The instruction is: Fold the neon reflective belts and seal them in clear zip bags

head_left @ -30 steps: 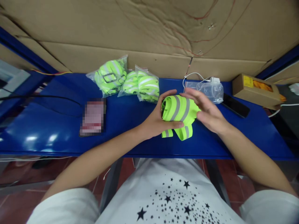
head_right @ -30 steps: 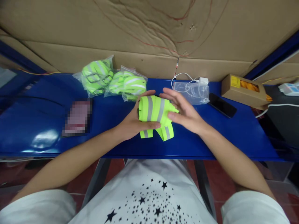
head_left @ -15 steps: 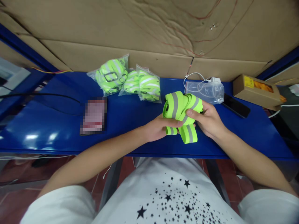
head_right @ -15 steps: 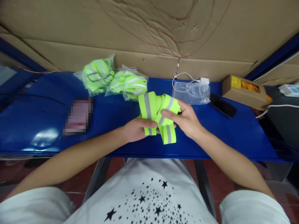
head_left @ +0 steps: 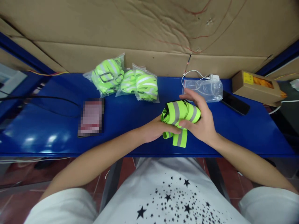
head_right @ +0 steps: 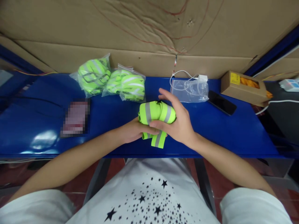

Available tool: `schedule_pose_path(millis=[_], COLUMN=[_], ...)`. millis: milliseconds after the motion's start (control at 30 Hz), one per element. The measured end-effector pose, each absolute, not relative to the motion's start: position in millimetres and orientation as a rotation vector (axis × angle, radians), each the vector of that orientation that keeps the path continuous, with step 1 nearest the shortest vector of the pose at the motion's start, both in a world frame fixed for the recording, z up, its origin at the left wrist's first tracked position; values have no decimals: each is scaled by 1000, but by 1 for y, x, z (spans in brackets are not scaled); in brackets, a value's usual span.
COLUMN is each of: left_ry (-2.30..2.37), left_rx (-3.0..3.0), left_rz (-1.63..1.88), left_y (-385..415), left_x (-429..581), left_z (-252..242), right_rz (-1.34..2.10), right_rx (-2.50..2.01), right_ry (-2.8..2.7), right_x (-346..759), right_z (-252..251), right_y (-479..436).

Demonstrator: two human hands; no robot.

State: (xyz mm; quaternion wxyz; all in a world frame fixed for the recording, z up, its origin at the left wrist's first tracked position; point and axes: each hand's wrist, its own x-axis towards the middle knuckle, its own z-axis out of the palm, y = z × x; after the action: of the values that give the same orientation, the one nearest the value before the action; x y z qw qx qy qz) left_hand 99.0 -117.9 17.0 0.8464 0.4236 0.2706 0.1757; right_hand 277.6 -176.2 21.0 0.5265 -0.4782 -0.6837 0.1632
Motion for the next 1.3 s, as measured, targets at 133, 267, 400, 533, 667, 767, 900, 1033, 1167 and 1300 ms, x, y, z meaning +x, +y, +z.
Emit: schedule_pose_path(millis=[133, 267, 400, 533, 667, 767, 900, 1033, 1167, 1300], left_ry=[594, 608, 513, 440, 452, 509, 529, 431, 353, 346], left_rx=[865, 824, 805, 758, 754, 762, 749, 695, 645, 595], left_rz=[339, 355, 345, 351, 365, 425, 449, 423, 475, 523], left_y=[-123, -126, -123, -120, -122, -124, -124, -126, -129, -126], left_x=[102, 106, 103, 97, 96, 98, 101, 105, 106, 100], left_z=[14, 10, 8, 7, 7, 7, 6, 2, 7, 21], right_rz=[519, 556, 489, 532, 555, 523, 522, 491, 159, -316], right_rx=[-1269, -1367, -1340, -1277, -1220, -1144, -1088, -1075, -1027, -952], right_ry=[-1577, -1486, -1464, -1497, -1582, -1695, -1762, -1773, -1846, -2028], right_x=[272, 269, 268, 272, 279, 283, 286, 287, 290, 294], right_z=[31, 32, 29, 29, 25, 21, 20, 26, 30, 26], right_y=[-176, -170, -169, -170, -167, -163, -158, -158, -164, -171])
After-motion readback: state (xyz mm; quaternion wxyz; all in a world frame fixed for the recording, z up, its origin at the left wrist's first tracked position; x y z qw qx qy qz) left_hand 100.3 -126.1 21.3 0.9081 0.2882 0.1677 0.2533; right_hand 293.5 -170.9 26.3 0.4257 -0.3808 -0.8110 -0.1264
